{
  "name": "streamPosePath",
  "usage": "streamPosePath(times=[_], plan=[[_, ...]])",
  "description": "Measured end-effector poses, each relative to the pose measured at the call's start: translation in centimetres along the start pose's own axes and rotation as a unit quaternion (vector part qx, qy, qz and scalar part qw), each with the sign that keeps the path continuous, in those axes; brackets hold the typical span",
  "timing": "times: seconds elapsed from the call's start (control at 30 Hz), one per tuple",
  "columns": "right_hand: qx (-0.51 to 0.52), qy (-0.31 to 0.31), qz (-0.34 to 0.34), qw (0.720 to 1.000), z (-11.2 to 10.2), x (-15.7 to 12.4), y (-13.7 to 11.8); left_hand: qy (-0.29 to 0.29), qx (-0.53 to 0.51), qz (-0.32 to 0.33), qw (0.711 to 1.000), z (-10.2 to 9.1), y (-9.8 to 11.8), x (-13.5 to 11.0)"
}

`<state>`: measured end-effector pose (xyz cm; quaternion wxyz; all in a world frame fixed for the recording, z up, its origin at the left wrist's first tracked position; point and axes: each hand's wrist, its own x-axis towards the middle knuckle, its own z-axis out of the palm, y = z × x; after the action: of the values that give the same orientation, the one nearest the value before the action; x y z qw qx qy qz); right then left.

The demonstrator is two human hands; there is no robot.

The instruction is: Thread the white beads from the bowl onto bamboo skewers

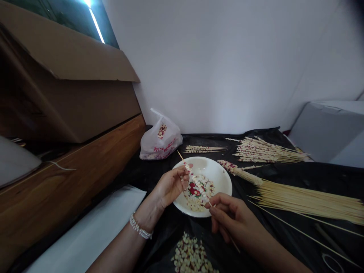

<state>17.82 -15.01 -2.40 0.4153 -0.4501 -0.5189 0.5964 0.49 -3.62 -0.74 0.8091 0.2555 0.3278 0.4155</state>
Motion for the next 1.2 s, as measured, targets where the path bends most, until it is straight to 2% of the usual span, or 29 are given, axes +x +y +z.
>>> streamPosePath(times=[0.17, 0.43, 0.6, 0.8, 0.9, 1.03, 1.2], plan=[[-0.001, 0.001, 0.005, 1.0, 0.0, 0.1, 0.2, 0.05, 0.02, 0.044, 0.998, 0.6, -0.3, 0.0], [-0.011, -0.01, 0.01, 1.0, 0.2, -0.1, 0.2, 0.042, 0.033, 0.08, 0.995, -0.6, -0.4, 0.5], [-0.011, -0.001, 0.009, 1.0, 0.2, -0.1, 0.1, 0.007, 0.052, 0.106, 0.993, -0.7, -0.2, 0.4], [-0.013, -0.002, 0.011, 1.0, 0.0, -0.1, 0.1, 0.025, 0.004, 0.068, 0.997, -0.3, 0.3, 0.1], [-0.011, -0.004, 0.012, 1.0, 0.0, 0.0, 0.2, 0.029, -0.001, 0.094, 0.995, -0.3, 0.3, 0.3], [-0.013, -0.012, 0.015, 1.0, 0.1, -0.1, 0.1, 0.061, -0.01, 0.146, 0.987, -0.6, 0.4, 0.6], [-0.001, -0.032, 0.024, 0.999, 0.4, -0.1, 0.1, 0.106, -0.059, 0.156, 0.98, -0.6, 0.9, 0.8]])
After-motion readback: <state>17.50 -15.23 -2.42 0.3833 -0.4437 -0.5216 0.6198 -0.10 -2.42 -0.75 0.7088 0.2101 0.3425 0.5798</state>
